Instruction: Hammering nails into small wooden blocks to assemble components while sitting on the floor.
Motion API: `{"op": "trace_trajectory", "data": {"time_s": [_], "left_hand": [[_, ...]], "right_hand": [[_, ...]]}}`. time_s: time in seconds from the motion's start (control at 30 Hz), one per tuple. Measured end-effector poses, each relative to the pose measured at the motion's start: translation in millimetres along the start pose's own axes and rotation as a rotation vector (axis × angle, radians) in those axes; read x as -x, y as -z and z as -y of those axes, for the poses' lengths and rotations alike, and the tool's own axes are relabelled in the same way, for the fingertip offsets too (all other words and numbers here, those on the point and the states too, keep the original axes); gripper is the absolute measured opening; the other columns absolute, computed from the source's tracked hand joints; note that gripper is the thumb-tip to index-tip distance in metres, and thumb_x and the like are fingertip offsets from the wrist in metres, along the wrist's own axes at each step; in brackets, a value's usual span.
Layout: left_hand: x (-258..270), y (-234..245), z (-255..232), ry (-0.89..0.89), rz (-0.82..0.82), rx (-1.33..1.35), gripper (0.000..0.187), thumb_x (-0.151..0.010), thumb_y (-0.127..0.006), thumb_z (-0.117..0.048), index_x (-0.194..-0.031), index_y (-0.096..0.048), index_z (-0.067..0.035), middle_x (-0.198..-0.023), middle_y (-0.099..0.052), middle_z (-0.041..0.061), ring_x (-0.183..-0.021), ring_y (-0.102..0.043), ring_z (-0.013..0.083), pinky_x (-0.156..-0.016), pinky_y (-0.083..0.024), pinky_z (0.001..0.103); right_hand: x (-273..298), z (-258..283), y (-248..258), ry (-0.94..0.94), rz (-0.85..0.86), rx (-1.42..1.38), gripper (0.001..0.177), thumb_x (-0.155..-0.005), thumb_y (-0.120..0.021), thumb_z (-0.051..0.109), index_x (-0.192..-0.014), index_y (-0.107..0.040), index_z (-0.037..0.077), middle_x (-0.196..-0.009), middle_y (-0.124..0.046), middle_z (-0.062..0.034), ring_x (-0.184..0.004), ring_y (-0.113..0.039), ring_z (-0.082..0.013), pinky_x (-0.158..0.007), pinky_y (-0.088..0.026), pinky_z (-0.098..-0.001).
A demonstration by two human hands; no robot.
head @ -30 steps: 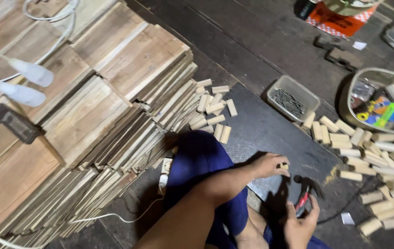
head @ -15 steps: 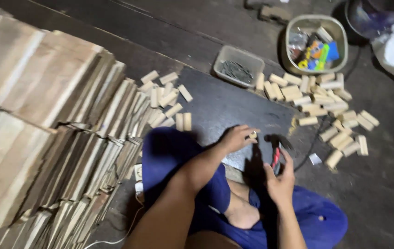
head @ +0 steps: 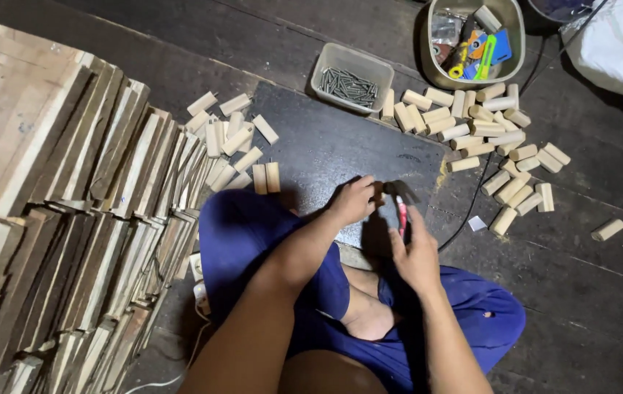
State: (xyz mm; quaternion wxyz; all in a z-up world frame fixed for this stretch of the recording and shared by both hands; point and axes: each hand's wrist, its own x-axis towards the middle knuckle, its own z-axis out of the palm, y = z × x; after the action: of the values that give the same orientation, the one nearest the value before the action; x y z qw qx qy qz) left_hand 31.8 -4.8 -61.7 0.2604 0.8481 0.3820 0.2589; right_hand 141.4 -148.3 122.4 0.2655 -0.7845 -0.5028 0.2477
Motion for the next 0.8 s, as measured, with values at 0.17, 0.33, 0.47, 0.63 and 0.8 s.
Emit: {"op": "trace_trajectory", "data": {"time_s": [0.17, 0.33, 0.47, 0.63, 0.8], "left_hand": [[-1.7, -14.2, -8.6, 0.279, 0.088, 0.107, 0.025, -0.083, -0.066, -0.041, -0.099, -0.054, -0.025, -0.082, -0.057, -0.002, -0.078, -0.073, 0.0289, -0.070, -0.062, 0.043], [9.4, -45.9, 8.1, 0.293, 0.087, 0.135, 0.031, -0.086, -0.067, -0.043, -0.104, -0.054, -0.021, -0.085, -0.065, 0.007, -0.086, -0.074, 0.0373, -0.076, -0.061, 0.052], [-7.4, 15.6, -21.8, 0.142, 0.049, 0.075, 0.021, -0.087, -0.068, -0.032, -0.096, -0.063, -0.013, -0.092, -0.066, 0.013, -0.083, -0.073, 0.0426, -0.073, -0.062, 0.056], [-6.0, 45.5, -40.9, 0.121, 0.090, 0.038, 0.022, -0.078, -0.069, -0.026, -0.093, -0.057, -0.016, -0.079, -0.059, 0.008, -0.078, -0.073, 0.0377, -0.069, -0.062, 0.050], [2.1, -7.4, -4.0, 0.082, 0.042, 0.193, 0.022, -0.087, -0.065, -0.030, -0.104, -0.063, -0.016, -0.092, -0.067, 0.008, -0.083, -0.068, 0.0324, -0.074, -0.056, 0.043]], "right_hand": [[2.7, 34.4, 26.2, 0.022, 0.169, 0.133, 0.059, -0.091, -0.066, 0.019, -0.148, -0.051, 0.015, -0.112, -0.071, -0.0291, -0.104, -0.069, -0.0498, -0.085, -0.056, -0.0594], [-2.2, 5.6, 11.4, 0.107, 0.148, 0.191, 0.059, -0.091, -0.064, 0.014, -0.147, -0.045, 0.012, -0.116, -0.068, -0.0316, -0.106, -0.067, -0.0520, -0.087, -0.055, -0.0629], [3.7, 28.0, 23.7, 0.058, 0.178, 0.182, 0.060, -0.091, -0.061, 0.016, -0.149, -0.045, 0.013, -0.113, -0.068, -0.0320, -0.105, -0.067, -0.0534, -0.087, -0.056, -0.0608], [-5.2, -11.8, 0.6, 0.046, 0.216, 0.295, 0.060, -0.090, -0.062, 0.015, -0.147, -0.042, 0.013, -0.116, -0.067, -0.0336, -0.106, -0.067, -0.0533, -0.090, -0.055, -0.0634], [12.9, 5.3, 11.4, 0.192, 0.039, 0.179, 0.054, -0.091, -0.064, 0.012, -0.142, -0.049, 0.004, -0.116, -0.066, -0.0312, -0.105, -0.067, -0.0498, -0.088, -0.055, -0.0559]]}}
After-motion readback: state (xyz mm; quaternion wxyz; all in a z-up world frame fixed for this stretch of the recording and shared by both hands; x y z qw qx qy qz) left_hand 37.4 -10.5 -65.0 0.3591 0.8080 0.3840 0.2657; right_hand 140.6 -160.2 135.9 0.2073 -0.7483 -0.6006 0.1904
